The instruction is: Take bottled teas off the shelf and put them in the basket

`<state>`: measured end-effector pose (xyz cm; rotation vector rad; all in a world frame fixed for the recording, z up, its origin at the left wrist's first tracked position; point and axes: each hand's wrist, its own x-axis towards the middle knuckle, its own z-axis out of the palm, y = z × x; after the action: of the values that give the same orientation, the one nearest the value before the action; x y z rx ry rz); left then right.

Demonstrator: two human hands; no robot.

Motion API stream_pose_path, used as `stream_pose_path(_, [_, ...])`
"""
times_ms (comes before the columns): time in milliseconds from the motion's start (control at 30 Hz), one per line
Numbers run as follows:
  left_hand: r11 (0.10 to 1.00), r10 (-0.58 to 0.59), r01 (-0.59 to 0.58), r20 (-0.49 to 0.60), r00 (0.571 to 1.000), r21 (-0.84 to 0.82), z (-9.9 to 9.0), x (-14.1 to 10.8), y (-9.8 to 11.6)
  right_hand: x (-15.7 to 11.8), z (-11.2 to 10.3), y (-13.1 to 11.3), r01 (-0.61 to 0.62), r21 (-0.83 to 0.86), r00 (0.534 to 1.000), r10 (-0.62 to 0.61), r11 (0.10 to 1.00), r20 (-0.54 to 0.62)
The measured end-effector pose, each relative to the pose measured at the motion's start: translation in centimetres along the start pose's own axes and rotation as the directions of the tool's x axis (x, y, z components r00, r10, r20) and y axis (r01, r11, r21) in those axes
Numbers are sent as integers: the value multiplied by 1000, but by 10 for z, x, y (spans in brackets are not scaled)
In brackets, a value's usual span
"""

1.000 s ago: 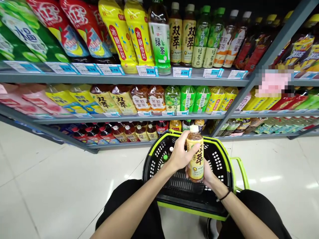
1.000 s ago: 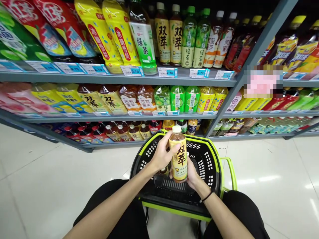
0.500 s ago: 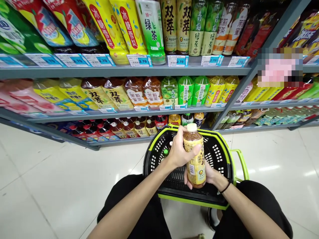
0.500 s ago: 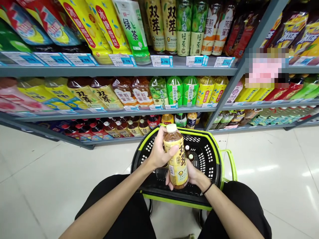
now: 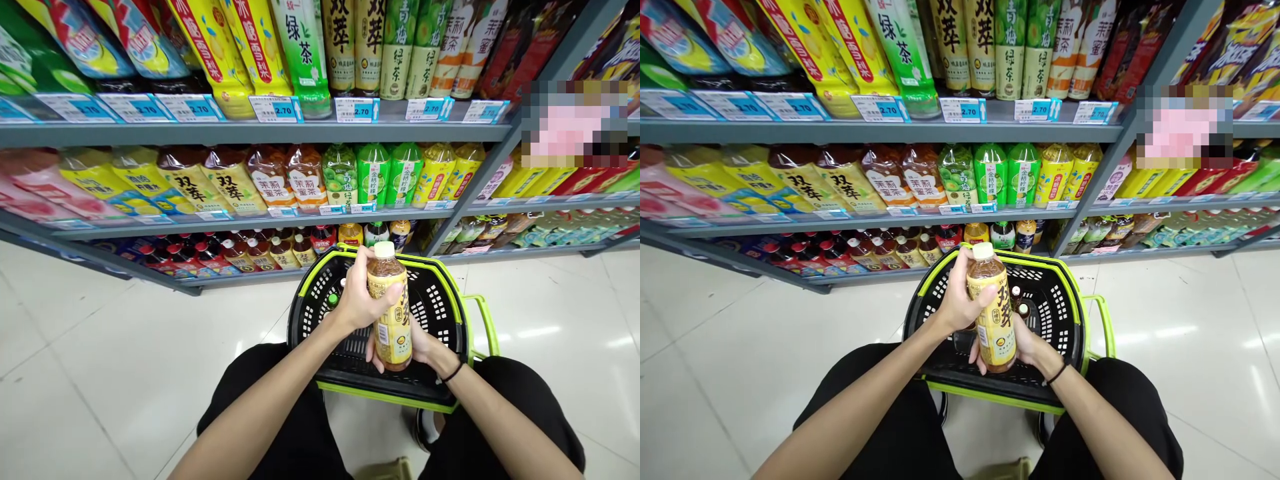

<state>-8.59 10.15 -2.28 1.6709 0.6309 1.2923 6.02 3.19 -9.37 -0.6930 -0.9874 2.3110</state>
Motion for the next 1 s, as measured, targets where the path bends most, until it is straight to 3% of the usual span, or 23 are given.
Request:
stream_pose_path(433, [998,13,-13,1,1000,-55,3,2,3,0,1,-1,-23,-56,1000,23,998,-8])
stream_pose_path(1000, [998,8,-8,-8,1000,-64,4,0,-2,-1,-3,2,-41,-11,999,41,999,-6])
